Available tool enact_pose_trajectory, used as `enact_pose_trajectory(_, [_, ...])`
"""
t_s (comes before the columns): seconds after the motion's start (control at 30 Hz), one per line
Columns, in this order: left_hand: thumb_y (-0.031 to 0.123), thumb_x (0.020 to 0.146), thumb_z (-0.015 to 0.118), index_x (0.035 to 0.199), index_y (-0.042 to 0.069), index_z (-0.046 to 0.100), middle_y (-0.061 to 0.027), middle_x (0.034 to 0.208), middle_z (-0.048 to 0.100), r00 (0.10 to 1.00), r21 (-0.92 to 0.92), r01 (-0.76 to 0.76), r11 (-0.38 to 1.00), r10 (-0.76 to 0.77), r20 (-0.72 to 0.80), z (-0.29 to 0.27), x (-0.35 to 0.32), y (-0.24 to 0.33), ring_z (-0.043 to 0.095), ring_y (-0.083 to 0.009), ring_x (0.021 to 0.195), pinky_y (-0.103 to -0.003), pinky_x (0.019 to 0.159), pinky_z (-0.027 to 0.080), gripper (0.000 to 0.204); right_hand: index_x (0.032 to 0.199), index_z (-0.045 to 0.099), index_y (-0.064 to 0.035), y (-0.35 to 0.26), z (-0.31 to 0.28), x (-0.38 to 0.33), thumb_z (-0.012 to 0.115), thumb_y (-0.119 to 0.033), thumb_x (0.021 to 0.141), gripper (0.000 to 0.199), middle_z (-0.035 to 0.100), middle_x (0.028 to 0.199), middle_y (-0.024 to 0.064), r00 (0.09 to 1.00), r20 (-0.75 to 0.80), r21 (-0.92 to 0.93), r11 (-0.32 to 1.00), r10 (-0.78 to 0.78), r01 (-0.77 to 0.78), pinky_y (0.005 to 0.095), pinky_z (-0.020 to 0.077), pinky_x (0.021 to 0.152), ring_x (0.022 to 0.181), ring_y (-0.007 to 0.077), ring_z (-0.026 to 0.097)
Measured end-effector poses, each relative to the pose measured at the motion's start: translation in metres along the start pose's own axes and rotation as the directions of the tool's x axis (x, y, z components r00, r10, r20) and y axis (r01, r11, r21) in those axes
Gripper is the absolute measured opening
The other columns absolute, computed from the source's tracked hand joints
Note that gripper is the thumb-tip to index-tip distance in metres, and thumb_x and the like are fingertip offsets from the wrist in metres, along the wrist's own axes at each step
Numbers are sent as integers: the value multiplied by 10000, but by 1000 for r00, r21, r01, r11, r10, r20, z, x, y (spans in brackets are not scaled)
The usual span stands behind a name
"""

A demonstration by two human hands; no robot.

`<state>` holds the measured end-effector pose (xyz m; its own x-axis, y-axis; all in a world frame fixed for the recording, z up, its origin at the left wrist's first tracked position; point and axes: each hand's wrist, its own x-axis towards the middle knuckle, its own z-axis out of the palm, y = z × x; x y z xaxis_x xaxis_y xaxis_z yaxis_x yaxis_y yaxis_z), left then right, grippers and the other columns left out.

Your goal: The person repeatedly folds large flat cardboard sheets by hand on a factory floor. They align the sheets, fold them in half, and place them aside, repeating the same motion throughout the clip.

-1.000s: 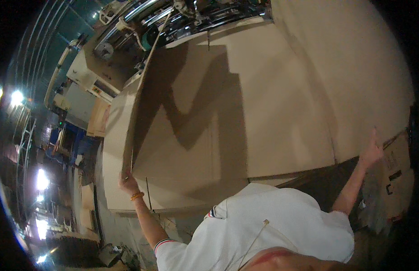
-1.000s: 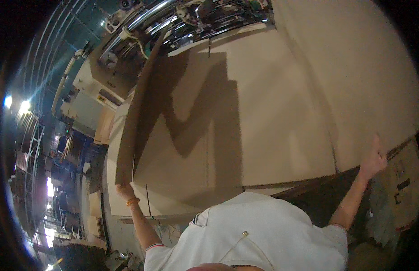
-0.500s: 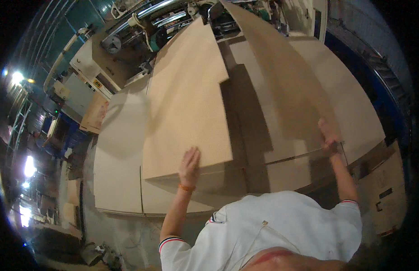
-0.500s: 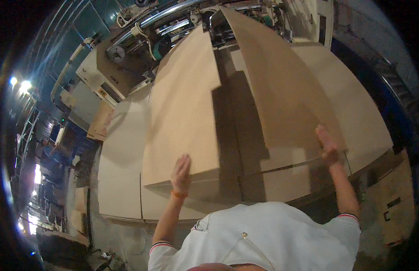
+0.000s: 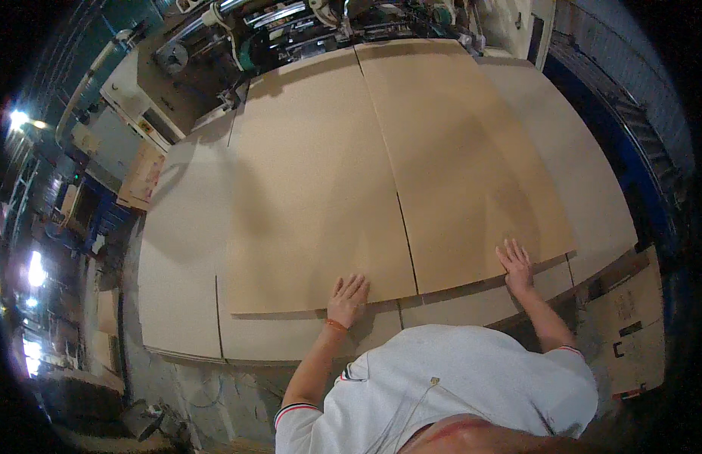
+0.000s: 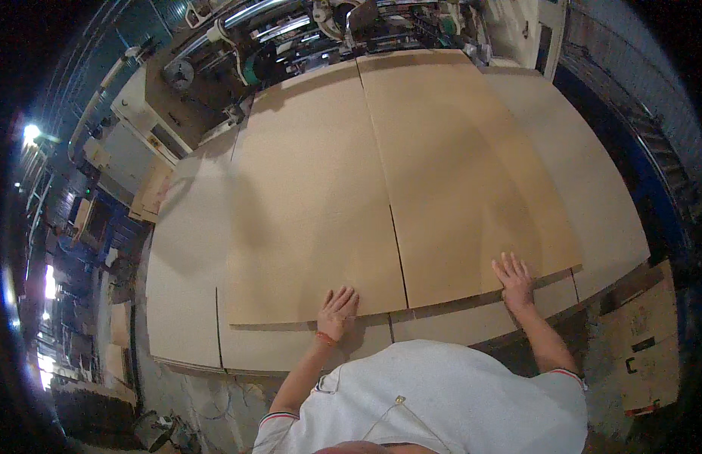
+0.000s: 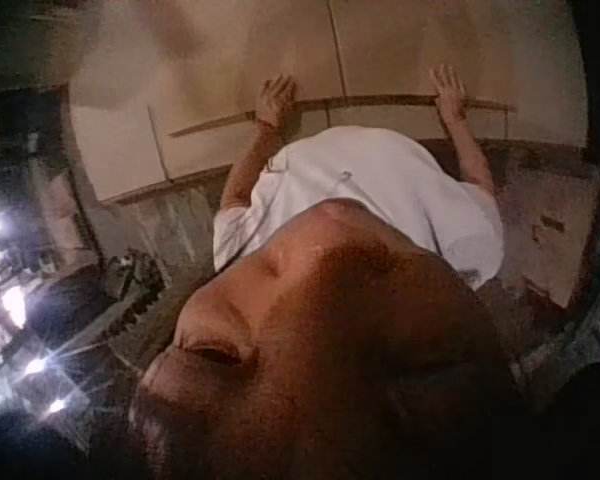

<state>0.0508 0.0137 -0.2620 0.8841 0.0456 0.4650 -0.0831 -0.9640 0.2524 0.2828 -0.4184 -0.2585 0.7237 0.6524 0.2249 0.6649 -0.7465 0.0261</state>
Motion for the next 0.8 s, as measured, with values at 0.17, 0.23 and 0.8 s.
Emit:
enact_pose_trajectory(0.17, [161, 815, 588, 1240, 159, 615, -43, 1309, 580, 999, 27, -40, 999, 39, 19, -32, 31, 1, 532, -243, 1229, -468, 1042, 387, 426, 1197, 645, -136, 16, -9, 27, 581, -67, 810, 399, 578, 1316, 53, 953, -302, 94, 996, 36, -8, 475, 363, 1025, 1245, 289, 499])
enact_pose_trajectory(0.23, [158, 827, 593, 1233, 170, 615, -32, 1302, 585, 994, 83, -83, 993, 89, -71, -38, 54, -9, 544, -235, 1215, -462, 1026, 405, 407, 1121, 685, -127, 25, -25, 54, 544, -117, 853, 303, 634, 1228, 50, 904, -423, 99, 990, -51, 103, 458, 387, 991, 1194, 285, 541])
enact_pose_trajectory(0.8, [341, 786, 683, 1312, 215, 526, -23, 1371, 520, 999, 380, 26, 925, -14, -36, 37, 156, -116, 467, -254, 1280, -594, 1087, 231, 563, 1266, 580, -183, 49, 21, 204, 657, -89, 749, 531, 453, 1430, 11, 968, -239, 189, 981, 77, -31, 532, 187, 1132, 1386, 271, 295])
